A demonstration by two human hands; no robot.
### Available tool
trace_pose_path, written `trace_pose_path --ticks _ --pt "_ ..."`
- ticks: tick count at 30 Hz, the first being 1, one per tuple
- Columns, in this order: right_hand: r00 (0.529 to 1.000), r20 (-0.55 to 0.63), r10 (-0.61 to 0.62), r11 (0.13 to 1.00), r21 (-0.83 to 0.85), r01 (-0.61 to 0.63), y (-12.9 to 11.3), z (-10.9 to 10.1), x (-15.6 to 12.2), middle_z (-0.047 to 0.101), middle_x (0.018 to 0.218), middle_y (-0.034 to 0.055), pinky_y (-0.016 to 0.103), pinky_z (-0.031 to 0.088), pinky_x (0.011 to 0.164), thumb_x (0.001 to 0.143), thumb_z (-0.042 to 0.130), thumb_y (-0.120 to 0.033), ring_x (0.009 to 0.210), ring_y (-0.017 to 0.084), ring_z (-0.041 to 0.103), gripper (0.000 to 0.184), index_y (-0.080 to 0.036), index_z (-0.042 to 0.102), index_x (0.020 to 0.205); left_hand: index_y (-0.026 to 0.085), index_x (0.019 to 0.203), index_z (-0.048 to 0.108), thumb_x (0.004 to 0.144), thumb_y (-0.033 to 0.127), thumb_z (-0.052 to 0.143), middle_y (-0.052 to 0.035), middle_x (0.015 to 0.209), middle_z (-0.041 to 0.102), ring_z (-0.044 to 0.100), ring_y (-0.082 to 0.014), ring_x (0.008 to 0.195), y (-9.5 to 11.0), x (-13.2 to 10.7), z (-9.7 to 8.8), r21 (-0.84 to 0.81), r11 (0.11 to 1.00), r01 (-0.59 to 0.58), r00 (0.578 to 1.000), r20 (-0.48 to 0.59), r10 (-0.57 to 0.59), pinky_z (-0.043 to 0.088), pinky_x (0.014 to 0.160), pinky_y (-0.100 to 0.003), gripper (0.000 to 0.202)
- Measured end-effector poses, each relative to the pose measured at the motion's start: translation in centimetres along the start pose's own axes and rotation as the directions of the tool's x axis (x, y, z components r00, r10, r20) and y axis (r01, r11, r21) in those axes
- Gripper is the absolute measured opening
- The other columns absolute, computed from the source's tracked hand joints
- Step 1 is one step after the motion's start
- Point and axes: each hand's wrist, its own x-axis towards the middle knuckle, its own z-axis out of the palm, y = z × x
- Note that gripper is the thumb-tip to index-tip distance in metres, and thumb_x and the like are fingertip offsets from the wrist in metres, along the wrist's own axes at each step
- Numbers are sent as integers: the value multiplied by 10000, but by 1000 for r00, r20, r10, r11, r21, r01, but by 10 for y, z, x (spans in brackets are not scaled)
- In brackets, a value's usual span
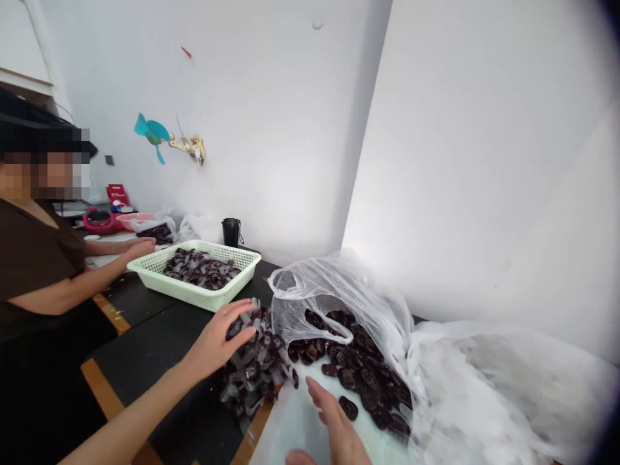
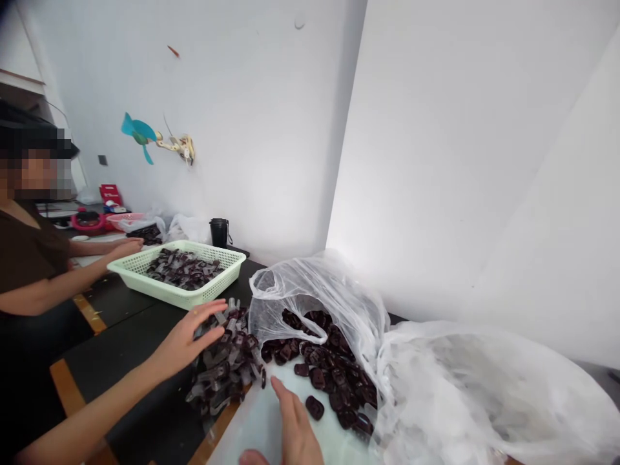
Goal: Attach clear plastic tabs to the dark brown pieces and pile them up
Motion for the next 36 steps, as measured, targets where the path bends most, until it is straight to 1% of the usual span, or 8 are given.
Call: trace_pose_path --ticks 2,6,9,13,21,29,32,36 --pt "998 -4 -62 997 -40 61 -7 21 15 436 1501 125 468 432 1063 719 774 -315 1351 374 431 906 -272 317 1500 221 1359 519 929 445 474 -134 1409 566 504 -294 1304 -17 13 2 -18 996 91 996 -3 -91 372 1095 -484 487" --pt "998 -15 -57 992 -117 55 -18 67 45 289 1566 171 553 383 1082 550 863 -189 1408 437 296 1233 -243 135 1544 230 1342 551 860 481 571 -119 1393 595 518 -306 1297 -42 29 19 -35 992 123 992 41 -122 374 1091 -466 543" --pt "992 -98 -77 986 -157 61 -22 93 61 214 1587 162 564 333 1115 541 800 -90 1435 420 235 1259 -250 56 1544 254 1315 583 833 487 606 -101 1371 616 512 -311 1295 -41 29 30 -54 991 122 992 52 -119 338 1108 -470 535" --pt "973 -197 -121 981 -173 87 -29 110 71 188 1578 150 562 334 1108 552 738 -55 1434 408 230 1242 -277 5 1529 330 1309 583 828 486 611 -49 1296 673 590 -285 1207 -25 19 34 -104 986 132 990 62 -126 414 1043 -418 506" --pt "936 -306 -175 976 -178 124 -42 106 93 279 1506 152 486 407 1065 608 581 19 1360 365 389 1084 -262 75 1524 301 1132 684 816 446 610 -34 1164 735 658 -273 1098 -4 9 36 -237 947 215 968 -76 -239 479 966 -356 356" --pt "936 -310 -164 984 -117 133 -59 98 103 338 1450 121 426 516 964 640 547 13 1263 333 523 915 -290 289 1465 208 946 698 834 382 573 -62 986 771 700 -259 965 6 7 45 -422 881 213 920 -217 -327 532 862 -332 241" --pt "936 -305 -177 983 -104 152 -72 89 104 329 1461 109 411 541 928 620 546 19 1274 346 511 939 -319 304 1462 199 944 684 838 376 582 -70 990 762 690 -264 981 14 10 37 -465 865 190 906 -256 -337 521 883 -343 231" --pt "921 -315 -228 974 -67 218 -99 74 124 290 1463 127 396 516 971 608 539 51 1284 324 492 964 -289 277 1472 210 979 680 823 403 618 -60 1042 754 670 -272 1031 22 31 13 -483 861 158 890 -307 -336 501 907 -344 256"
